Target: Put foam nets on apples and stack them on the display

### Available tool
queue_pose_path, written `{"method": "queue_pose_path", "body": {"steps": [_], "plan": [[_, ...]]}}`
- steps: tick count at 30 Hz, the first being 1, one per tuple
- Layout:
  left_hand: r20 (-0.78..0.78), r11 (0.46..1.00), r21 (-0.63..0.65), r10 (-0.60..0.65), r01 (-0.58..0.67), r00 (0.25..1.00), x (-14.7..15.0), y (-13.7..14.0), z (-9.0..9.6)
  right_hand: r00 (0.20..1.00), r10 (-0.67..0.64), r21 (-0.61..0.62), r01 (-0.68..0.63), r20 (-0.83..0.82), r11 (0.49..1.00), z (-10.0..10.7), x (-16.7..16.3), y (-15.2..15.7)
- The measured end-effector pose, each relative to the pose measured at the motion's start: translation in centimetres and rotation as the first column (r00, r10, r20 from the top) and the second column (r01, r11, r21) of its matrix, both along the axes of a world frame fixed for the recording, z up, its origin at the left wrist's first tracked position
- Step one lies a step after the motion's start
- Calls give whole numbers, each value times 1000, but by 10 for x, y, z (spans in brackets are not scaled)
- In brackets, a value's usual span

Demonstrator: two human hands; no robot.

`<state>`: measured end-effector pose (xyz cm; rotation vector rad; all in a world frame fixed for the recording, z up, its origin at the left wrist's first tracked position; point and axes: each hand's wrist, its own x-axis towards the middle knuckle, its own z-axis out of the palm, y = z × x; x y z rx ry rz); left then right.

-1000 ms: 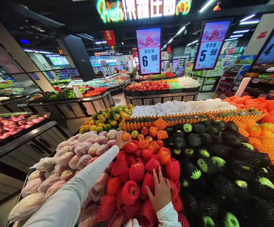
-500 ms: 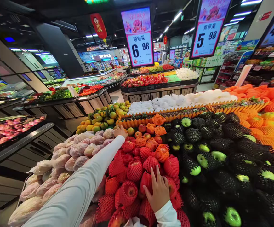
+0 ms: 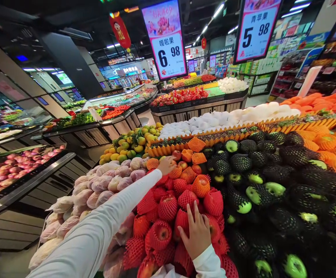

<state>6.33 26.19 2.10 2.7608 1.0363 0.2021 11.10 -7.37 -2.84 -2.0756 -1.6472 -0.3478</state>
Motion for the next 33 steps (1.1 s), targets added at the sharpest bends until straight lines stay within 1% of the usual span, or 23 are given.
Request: {"method": "queue_pose_path", "body": {"steps": [3,6,9,12,14,17,21,24,30,33], "plan": [[27,994,-18,-108,108,994,42,-30,-5,1000,-8,-30,8,-25,1000,1,-2,-1],[16,989,-28,-142,142,990,79,-48,-14,998,-20,-72,16,-56,997,3,-3,-3],[-28,990,-39,-134,133,991,108,-56,-21,995,-20,-111,9,-100,994,5,-4,-5],[-100,997,-46,-71,66,993,128,-60,-22,989,-16,-138,-5,-146,990,6,-5,-5],[-157,999,-53,-14,6,987,135,-62,-20,985,-16,-153,-11,-172,988,5,-5,-5],[-244,995,-67,56,-75,968,136,-65,-18,980,-17,-167,-17,-200,986,5,-5,-5],[-302,992,-68,78,-103,950,130,-66,-21,979,-15,-161,-18,-205,987,4,-4,-3],[-310,992,-70,80,-106,947,129,-66,-25,981,-13,-155,-18,-193,988,3,-4,-2],[-268,980,-55,170,-191,948,134,-66,-27,982,-27,-183,-8,-186,983,3,-5,-3],[-266,978,-62,175,-198,948,135,-65,-28,983,-21,-180,-13,-183,983,5,-5,-3]]}}
